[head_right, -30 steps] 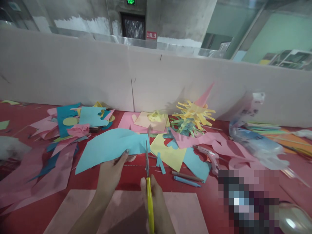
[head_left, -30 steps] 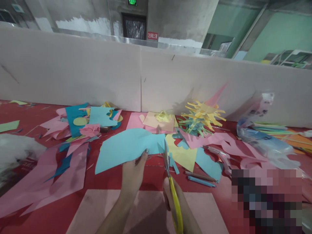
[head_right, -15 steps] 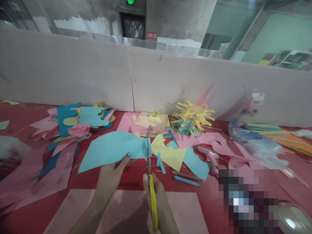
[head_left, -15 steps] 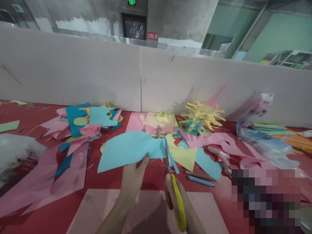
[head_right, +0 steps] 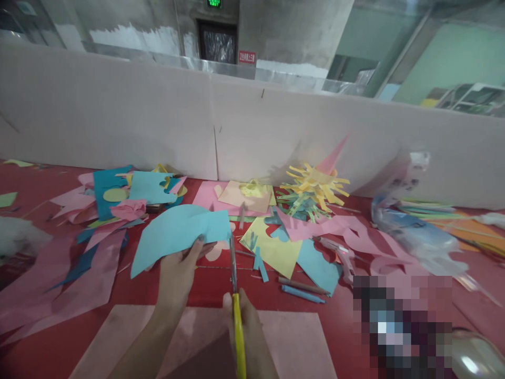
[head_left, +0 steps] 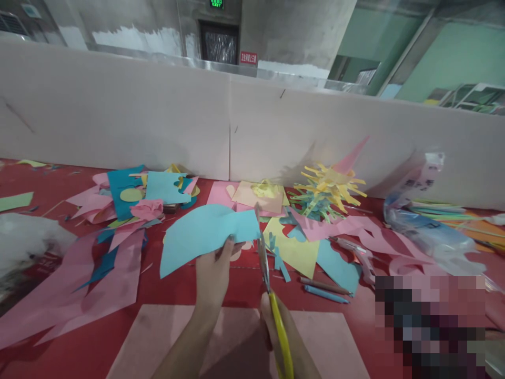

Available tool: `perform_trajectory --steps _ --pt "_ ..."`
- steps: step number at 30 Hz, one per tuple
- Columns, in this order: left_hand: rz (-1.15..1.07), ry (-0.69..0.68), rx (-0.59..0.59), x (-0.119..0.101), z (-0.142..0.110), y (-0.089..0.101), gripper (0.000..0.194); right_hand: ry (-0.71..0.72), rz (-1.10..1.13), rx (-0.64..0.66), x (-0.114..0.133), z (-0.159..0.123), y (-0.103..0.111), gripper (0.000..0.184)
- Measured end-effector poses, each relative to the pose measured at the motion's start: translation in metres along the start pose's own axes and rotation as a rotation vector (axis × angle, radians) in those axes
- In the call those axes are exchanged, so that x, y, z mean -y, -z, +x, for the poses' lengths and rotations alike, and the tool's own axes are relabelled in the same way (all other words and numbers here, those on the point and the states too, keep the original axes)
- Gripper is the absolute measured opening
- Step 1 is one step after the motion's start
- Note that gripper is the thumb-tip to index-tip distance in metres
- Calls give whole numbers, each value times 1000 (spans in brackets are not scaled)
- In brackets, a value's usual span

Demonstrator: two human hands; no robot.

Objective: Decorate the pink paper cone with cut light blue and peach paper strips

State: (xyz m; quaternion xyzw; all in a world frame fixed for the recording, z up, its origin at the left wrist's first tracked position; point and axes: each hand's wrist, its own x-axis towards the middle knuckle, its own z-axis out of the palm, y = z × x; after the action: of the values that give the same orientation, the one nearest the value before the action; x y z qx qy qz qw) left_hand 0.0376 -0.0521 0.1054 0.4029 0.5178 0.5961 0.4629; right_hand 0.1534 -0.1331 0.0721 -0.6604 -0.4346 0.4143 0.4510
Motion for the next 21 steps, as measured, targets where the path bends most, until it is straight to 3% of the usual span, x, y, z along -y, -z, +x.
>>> perform_trajectory --steps 5,14,21 --pt "95 -13 -57 -2 -1 1 32 -26 -2 47 7 -4 2 50" --pt "266 -31 -12 1 -11 -4 29 -64 34 77 27 -6 8 54" --pt "209 -24 13 6 -10 -3 32 -77 23 89 22 -5 4 52"
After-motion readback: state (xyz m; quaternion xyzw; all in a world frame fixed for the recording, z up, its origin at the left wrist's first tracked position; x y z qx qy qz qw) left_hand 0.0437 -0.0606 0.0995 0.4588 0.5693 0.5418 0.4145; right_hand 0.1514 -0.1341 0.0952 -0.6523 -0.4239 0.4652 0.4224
